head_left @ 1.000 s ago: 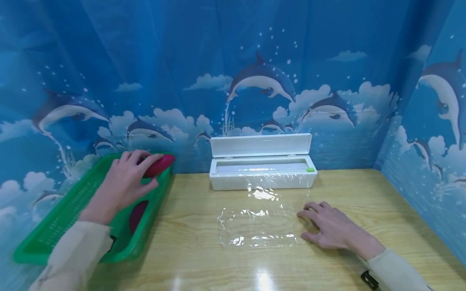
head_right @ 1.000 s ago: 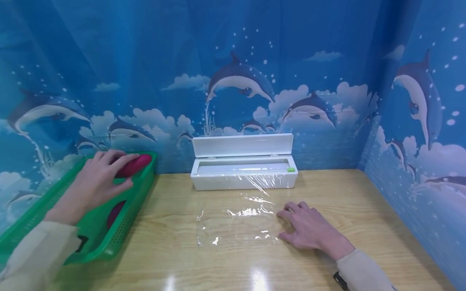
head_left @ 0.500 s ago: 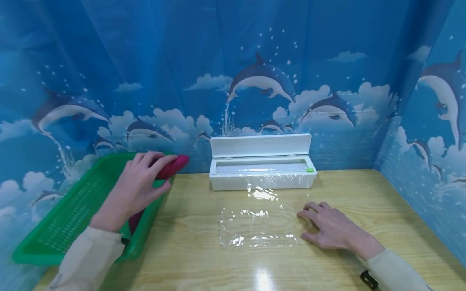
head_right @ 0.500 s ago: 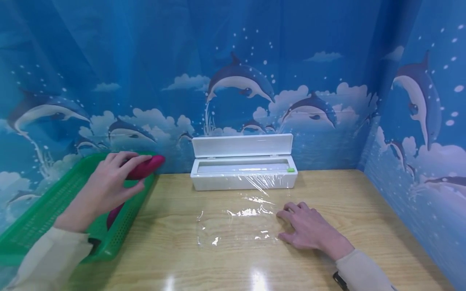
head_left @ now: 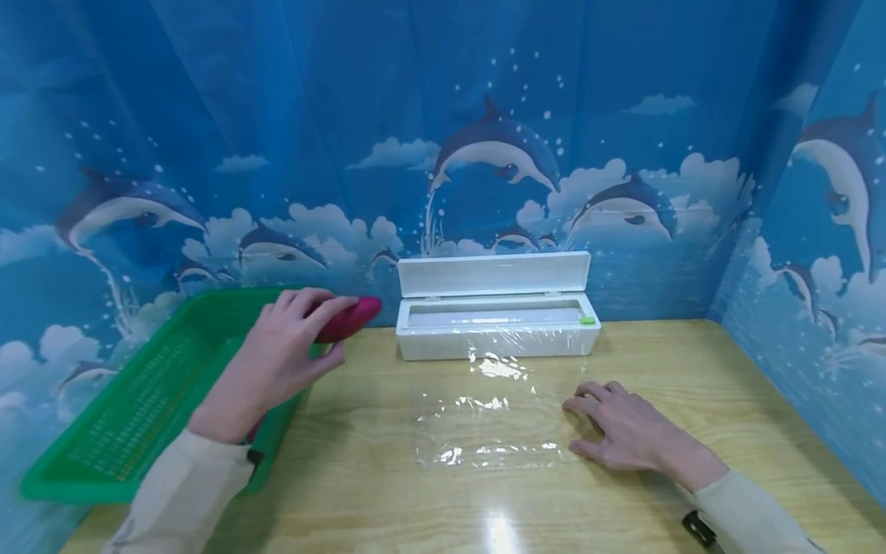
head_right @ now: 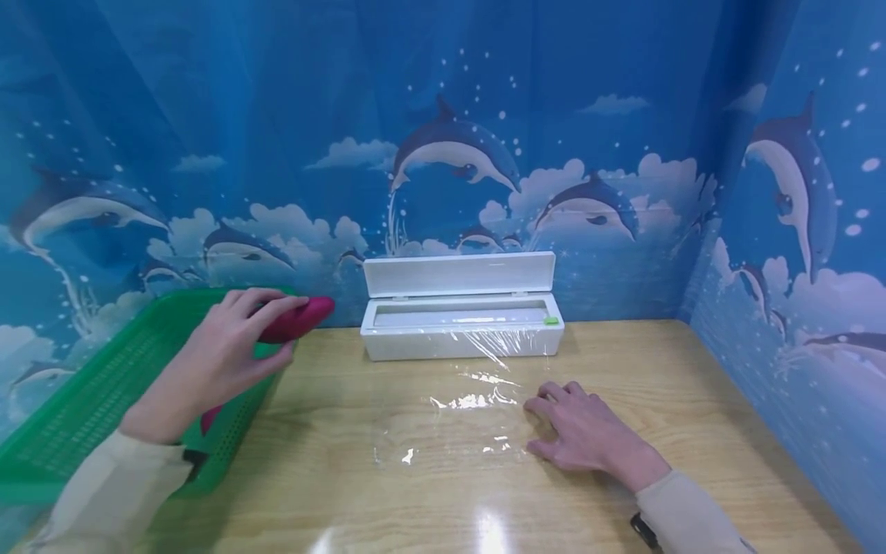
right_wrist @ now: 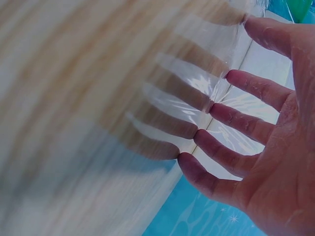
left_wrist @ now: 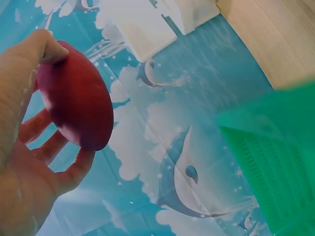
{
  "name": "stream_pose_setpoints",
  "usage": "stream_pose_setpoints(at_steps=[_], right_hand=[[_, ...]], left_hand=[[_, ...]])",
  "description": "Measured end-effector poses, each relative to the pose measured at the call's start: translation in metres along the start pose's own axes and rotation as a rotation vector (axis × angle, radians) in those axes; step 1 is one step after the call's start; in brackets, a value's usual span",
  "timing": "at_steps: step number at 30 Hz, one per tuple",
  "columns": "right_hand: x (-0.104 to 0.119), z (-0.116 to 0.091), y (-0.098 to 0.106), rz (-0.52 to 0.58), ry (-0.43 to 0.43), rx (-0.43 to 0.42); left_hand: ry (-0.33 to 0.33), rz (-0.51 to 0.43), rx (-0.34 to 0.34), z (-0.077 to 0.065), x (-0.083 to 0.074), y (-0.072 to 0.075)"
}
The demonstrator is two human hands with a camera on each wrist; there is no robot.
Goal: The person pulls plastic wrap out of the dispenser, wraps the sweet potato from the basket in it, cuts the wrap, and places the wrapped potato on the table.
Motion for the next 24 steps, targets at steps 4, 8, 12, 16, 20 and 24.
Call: stream_pose_setpoints(at_steps=[4,8,12,16,20,24], right_hand=[[0.0,0.0,0.001,0.0,-0.002,0.006],[0.0,0.0,0.001,-0.002,0.001,0.007],[0.0,0.0,0.002,0.001,0.0,0.007],[0.001,0.0,0.002,0.005,-0.001,0.007],[0.002,0.0,0.002,0.005,0.0,0.006],[0.002,0.0,0.003,0.004,0.002,0.005]], left_hand=[[-0.026,-0.008,-0.004,0.003,-0.005,-0.002],[-0.043,-0.024,-0.003,0.006,-0.011,-0.003],[-0.044,-0.052,0.001,0.008,-0.017,-0.005],[-0.046,-0.077,0.004,0.009,-0.022,-0.008],[-0.049,-0.085,0.003,0.01,-0.028,-0.012],[-0.067,-0.1,-0.015,0.011,-0.032,-0.017]])
Point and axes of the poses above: each hand's wrist, its own z-axis towards the middle knuckle, its own y-axis out of the back of the hand, x = y × z, the point moved 1 cm from there along z, towards the middle knuckle, and after that the axes turned 2 degrees about z, right-handed, at the moved point
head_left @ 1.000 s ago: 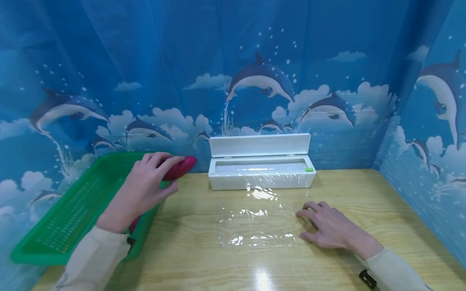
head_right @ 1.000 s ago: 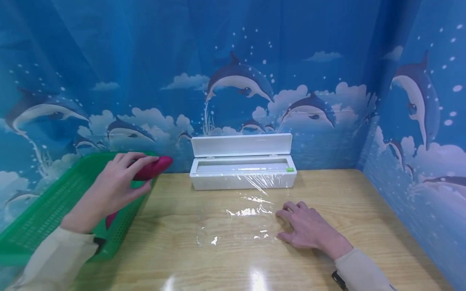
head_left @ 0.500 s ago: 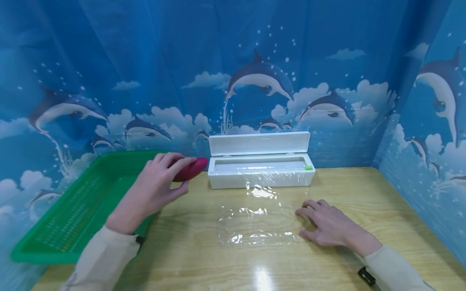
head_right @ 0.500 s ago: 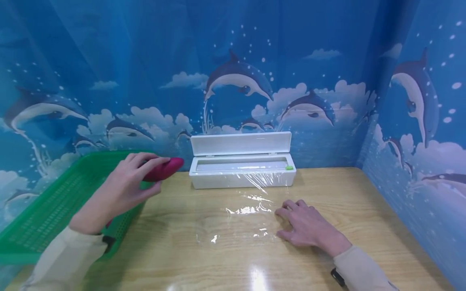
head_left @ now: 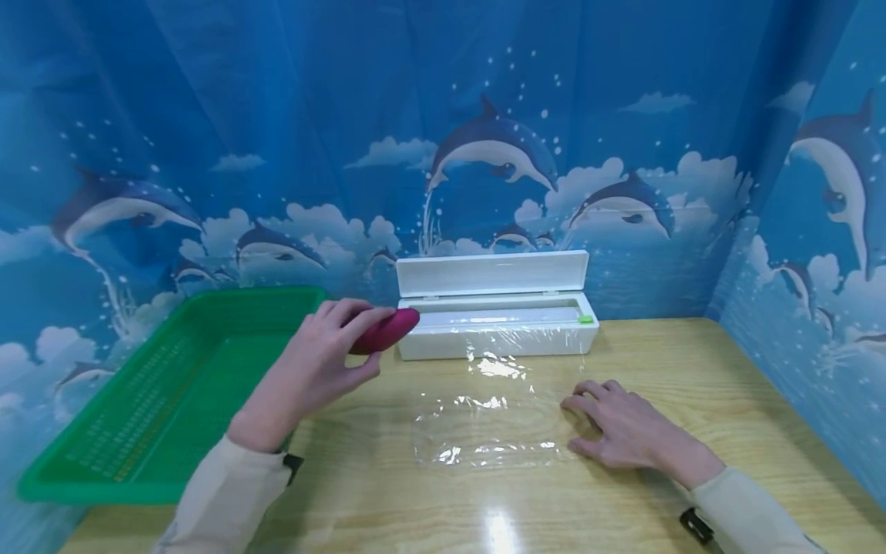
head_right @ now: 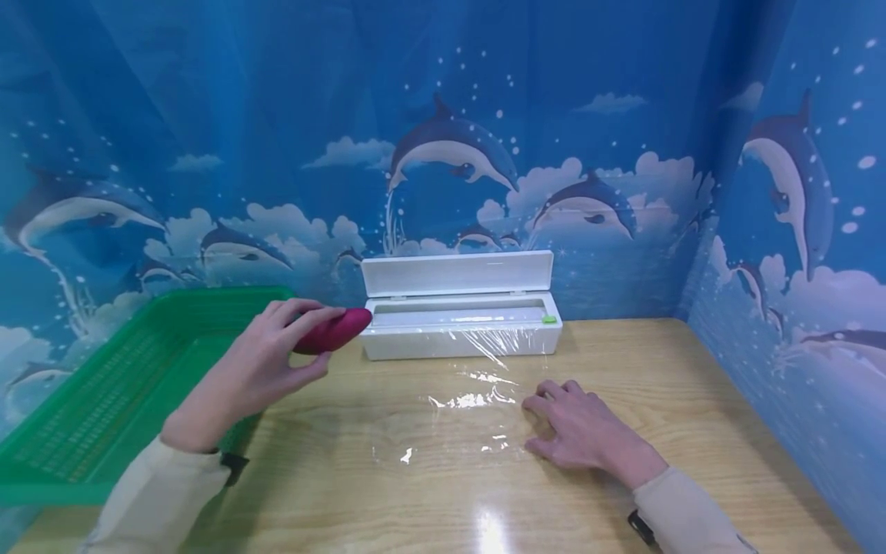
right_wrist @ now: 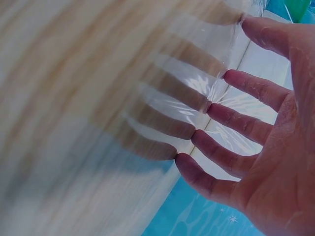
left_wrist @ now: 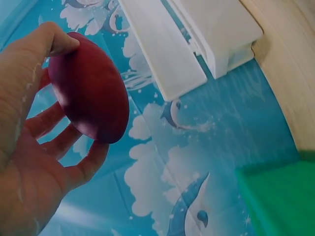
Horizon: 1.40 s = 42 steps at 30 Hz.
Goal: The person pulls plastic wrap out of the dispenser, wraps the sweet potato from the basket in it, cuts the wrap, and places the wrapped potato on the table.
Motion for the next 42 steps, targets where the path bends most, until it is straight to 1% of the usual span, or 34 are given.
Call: stream_pose_setpoints(at_steps=[5,13,18,23,27,31,35,42], right_hand=[[0.0,0.0,-0.001,-0.005,0.014,-0.012],[0.0,0.001,0.0,-0.003,0.016,-0.008],[0.0,0.002,0.0,-0.002,0.015,0.001],[-0.001,0.002,0.0,0.001,0.008,0.01],[-0.001,0.002,0.0,0.002,0.002,0.012],[-0.001,0.002,0.0,0.004,-0.002,0.018],[-0.001,0.002,-0.001,0.007,-0.006,0.022],[-0.001,0.002,0.0,0.005,0.004,0.004]], left_hand=[[-0.029,-0.026,-0.006,0.001,-0.005,-0.012],[-0.045,-0.089,0.016,0.003,-0.018,-0.032],[-0.056,-0.112,0.04,0.006,-0.026,-0.045],[-0.069,-0.134,0.076,0.011,-0.034,-0.061],[-0.069,-0.154,0.128,0.014,-0.042,-0.074],[-0.074,-0.221,0.179,0.018,-0.051,-0.087],[-0.093,-0.262,0.2,0.025,-0.058,-0.1],[-0.103,-0.267,0.244,0.035,-0.069,-0.117]])
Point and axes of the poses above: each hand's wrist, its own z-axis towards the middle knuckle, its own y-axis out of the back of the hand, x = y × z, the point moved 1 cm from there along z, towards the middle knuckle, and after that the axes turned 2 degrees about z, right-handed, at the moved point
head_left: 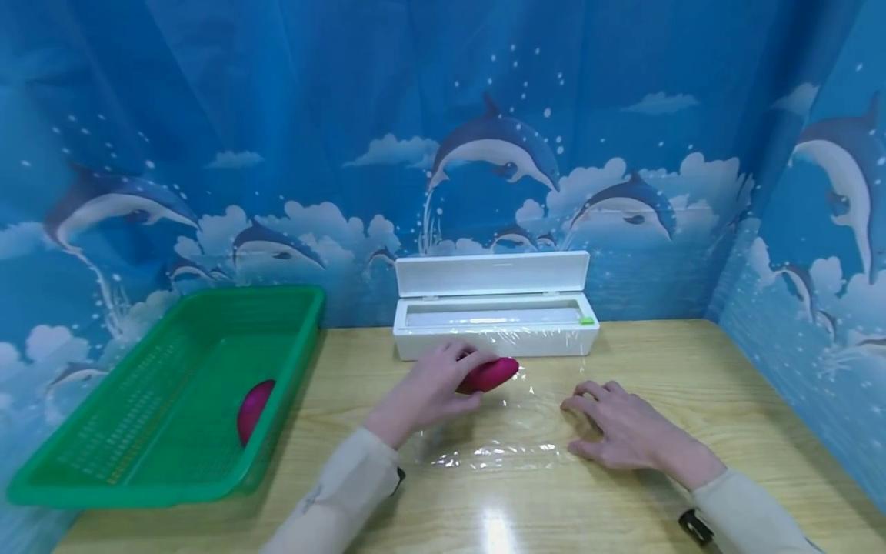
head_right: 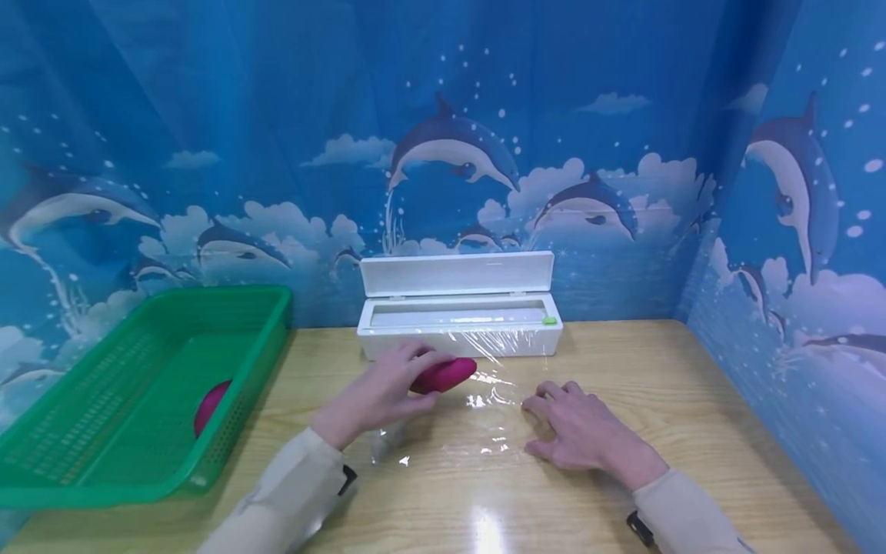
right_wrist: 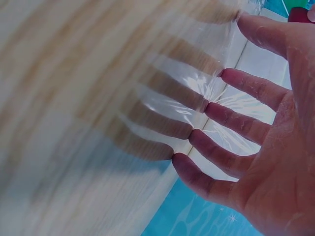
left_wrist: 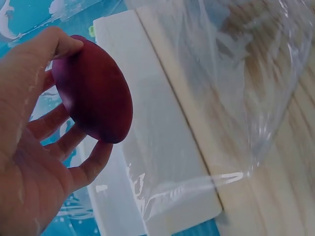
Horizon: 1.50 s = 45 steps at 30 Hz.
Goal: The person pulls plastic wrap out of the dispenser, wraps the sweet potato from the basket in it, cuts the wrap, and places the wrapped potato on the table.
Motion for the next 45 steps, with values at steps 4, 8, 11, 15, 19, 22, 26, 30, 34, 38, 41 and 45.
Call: stream_pose_setpoints(at_steps=[4,8,11,15,19,22,26,30,34,38,41,45], right_hand=[[0.0,0.0,0.0,-0.002,-0.001,0.004],[0.0,0.001,0.0,-0.004,-0.004,0.014],[0.0,0.002,0.0,0.0,-0.01,0.027],[0.001,0.003,0.001,0.009,-0.025,0.048],[0.002,0.003,0.0,0.012,-0.021,0.047],[0.002,0.003,0.001,0.012,-0.013,0.036],[0.002,0.004,0.003,0.034,-0.016,0.029],[-0.002,0.002,0.006,0.103,-0.046,0.04],[-0.007,0.001,0.009,0.172,-0.063,0.021],[-0.012,-0.001,0.012,0.205,-0.065,-0.023],[-0.014,-0.003,0.015,0.204,-0.035,-0.051],[-0.015,-0.007,0.018,0.236,0.041,-0.046]], left_hand=[[-0.001,-0.007,0.001,0.006,-0.001,-0.008],[0.0,-0.017,0.013,0.011,-0.002,-0.016],[0.0,-0.016,0.03,0.015,-0.002,-0.022],[0.007,-0.013,0.047,0.02,-0.002,-0.028],[0.023,-0.019,0.078,0.022,-0.001,-0.032],[0.037,-0.022,0.099,0.023,-0.001,-0.034],[0.049,0.014,0.124,0.026,0.0,-0.037],[0.052,0.07,0.149,0.027,0.001,-0.04],[0.053,0.085,0.146,0.028,0.001,-0.039],[0.049,0.085,0.14,0.028,0.0,-0.038],[0.048,0.082,0.139,0.025,-0.001,-0.035],[0.065,0.054,0.118,0.016,-0.002,-0.026]])
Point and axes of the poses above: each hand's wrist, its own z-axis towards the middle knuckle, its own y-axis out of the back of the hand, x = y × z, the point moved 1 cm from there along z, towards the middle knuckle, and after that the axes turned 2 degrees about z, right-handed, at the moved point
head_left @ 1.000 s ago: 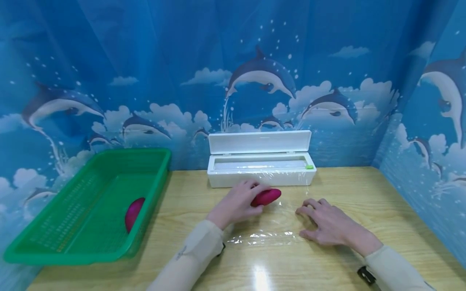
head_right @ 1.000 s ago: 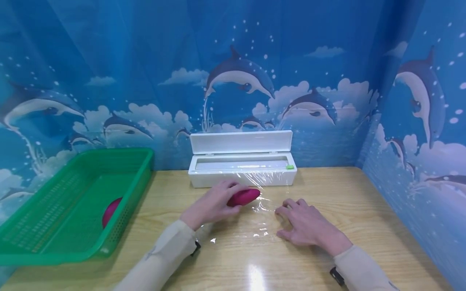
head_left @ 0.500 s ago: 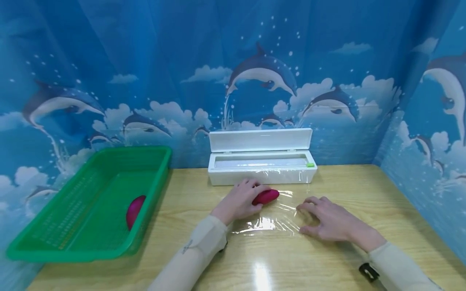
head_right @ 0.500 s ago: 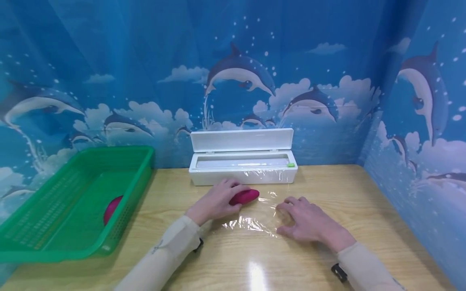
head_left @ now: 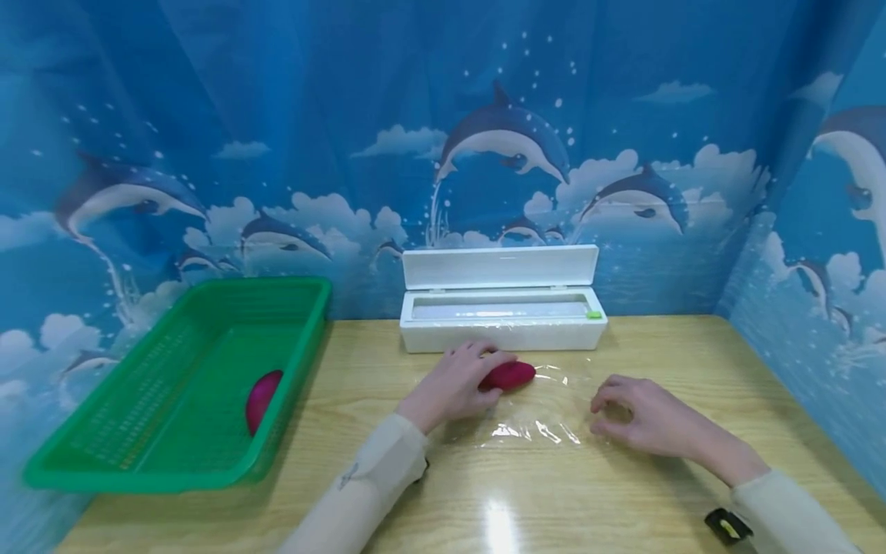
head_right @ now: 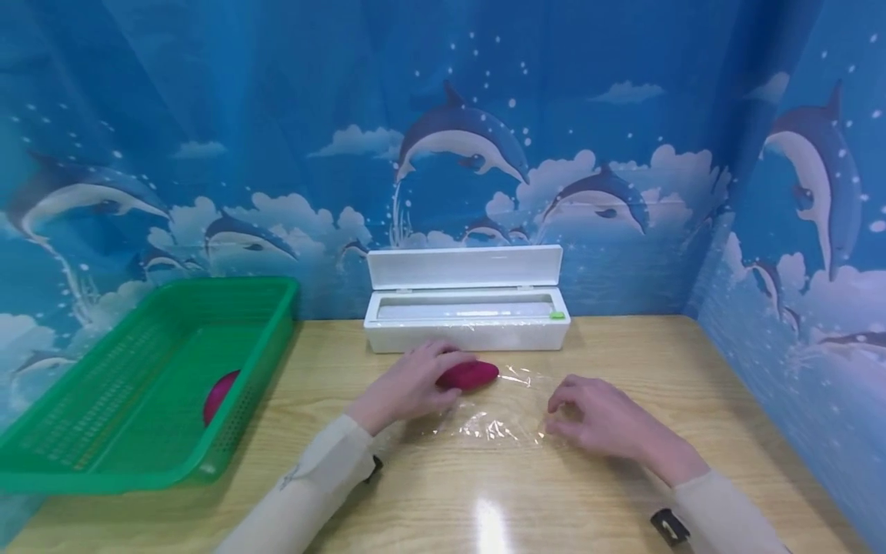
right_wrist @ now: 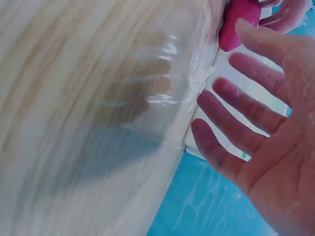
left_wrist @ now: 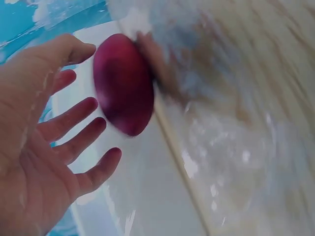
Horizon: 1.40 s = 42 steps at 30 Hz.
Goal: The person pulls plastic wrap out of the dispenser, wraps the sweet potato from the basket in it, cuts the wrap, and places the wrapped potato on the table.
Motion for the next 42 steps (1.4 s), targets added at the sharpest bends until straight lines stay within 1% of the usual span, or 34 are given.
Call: stream_pose_setpoints(at_steps=[2,5,8,11,13,15,18,21,26,31,35,38,39,42], right_hand=[[0.0,-0.003,0.0,0.029,0.026,0.027],[-0.001,-0.008,-0.002,0.039,0.055,0.073],[-0.001,-0.013,-0.003,0.0,0.072,0.091],[-0.002,-0.016,-0.004,-0.027,0.072,0.107],[-0.002,-0.017,-0.004,-0.042,0.08,0.107],[-0.002,-0.018,-0.005,-0.049,0.09,0.105],[-0.002,-0.018,-0.006,-0.058,0.116,0.086],[-0.001,-0.017,-0.007,-0.065,0.132,0.071],[-0.002,-0.016,-0.007,-0.051,0.152,0.041],[-0.003,-0.016,-0.007,-0.015,0.138,0.034],[-0.003,-0.017,-0.005,0.019,0.101,0.045],[-0.003,-0.015,-0.003,0.027,0.077,0.044],[-0.003,-0.015,-0.002,0.029,0.07,0.04],[-0.003,-0.012,0.001,0.025,0.071,-0.006]], left_hand=[[0.021,-0.033,-0.01,-0.01,0.002,0.007],[0.055,-0.08,-0.002,-0.031,0.007,0.019],[0.087,-0.124,0.062,-0.056,0.015,0.027],[0.099,-0.154,0.146,-0.077,0.024,0.029],[0.106,-0.17,0.192,-0.088,0.029,0.026],[0.099,-0.178,0.219,-0.094,0.032,0.023],[0.089,-0.186,0.225,-0.099,0.034,0.018],[0.059,-0.171,0.197,-0.1,0.035,0.015],[0.045,-0.148,0.159,-0.101,0.036,0.013],[0.047,-0.171,0.144,-0.101,0.038,0.012],[0.069,-0.22,0.143,-0.1,0.039,0.013],[0.114,-0.262,0.159,-0.098,0.04,0.015],[0.129,-0.279,0.165,-0.098,0.04,0.016],[0.171,-0.331,0.176,-0.097,0.043,0.019]])
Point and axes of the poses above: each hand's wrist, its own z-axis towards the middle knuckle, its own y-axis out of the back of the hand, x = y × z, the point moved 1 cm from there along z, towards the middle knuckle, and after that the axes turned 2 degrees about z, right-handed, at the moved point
